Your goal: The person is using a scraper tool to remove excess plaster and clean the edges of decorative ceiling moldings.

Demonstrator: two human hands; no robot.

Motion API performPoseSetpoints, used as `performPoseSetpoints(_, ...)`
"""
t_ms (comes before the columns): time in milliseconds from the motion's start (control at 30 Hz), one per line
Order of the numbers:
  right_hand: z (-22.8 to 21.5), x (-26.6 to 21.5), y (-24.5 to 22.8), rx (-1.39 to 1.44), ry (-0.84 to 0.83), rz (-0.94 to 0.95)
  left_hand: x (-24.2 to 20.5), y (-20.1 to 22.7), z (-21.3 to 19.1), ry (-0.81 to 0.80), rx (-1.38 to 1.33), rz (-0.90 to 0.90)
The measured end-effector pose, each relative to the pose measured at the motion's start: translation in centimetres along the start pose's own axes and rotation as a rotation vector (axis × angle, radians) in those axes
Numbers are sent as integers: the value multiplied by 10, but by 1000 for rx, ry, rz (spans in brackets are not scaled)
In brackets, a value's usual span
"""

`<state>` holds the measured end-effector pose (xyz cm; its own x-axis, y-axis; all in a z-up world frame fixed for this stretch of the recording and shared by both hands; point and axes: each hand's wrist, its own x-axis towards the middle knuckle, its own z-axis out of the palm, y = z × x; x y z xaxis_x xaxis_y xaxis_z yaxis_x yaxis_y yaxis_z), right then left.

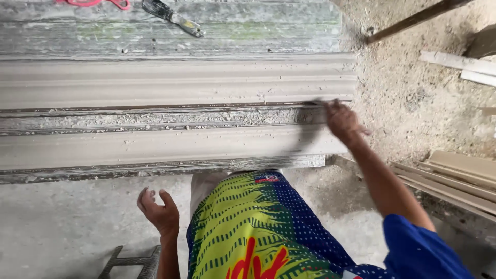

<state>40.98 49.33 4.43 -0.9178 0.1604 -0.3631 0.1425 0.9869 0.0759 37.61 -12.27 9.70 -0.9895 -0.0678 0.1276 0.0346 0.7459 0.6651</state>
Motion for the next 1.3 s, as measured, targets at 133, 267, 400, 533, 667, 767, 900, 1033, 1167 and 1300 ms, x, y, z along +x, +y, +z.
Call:
performPoseSetpoints(133,-45,-26,46,-119,-312,187,-34,-48,-10,-81,197,-136)
performPoseSetpoints(267,-18,-19,57,-42,1,-138,-82,-103,-14,-307,322,-403)
performPoseSetpoints(400,-94,6,-21,356,-408,-123,-82,-109,-17,-358,399,-481)
performPoseSetpoints(533,-67,29,-18,424,-379,-153,-60,-79,-15,-270,249,-444)
performPoseSetpoints(667,-146,25,-41,261,-481,-42,-57,-61,-2,-84,143,-376)
performPoseSetpoints(767,-75,50,2,126,-505,-85,-64,-37,-8,-65,171,-343)
performPoseSetpoints(900,-103,76,-63,275,-551,-169,-101,-62,-16,-72,195,-507)
performPoseSetpoints(1033,-118,114,-170,383,-587,-270,-151,-121,-38,-30,249,-616)
performPoseSetpoints(1167,-116,173,-278,353,-602,-472,-158,-161,-66,21,233,-780)
performPoseSetpoints(1300,-161,210,-413,246,-617,-425,-135,-210,-75,42,132,-949)
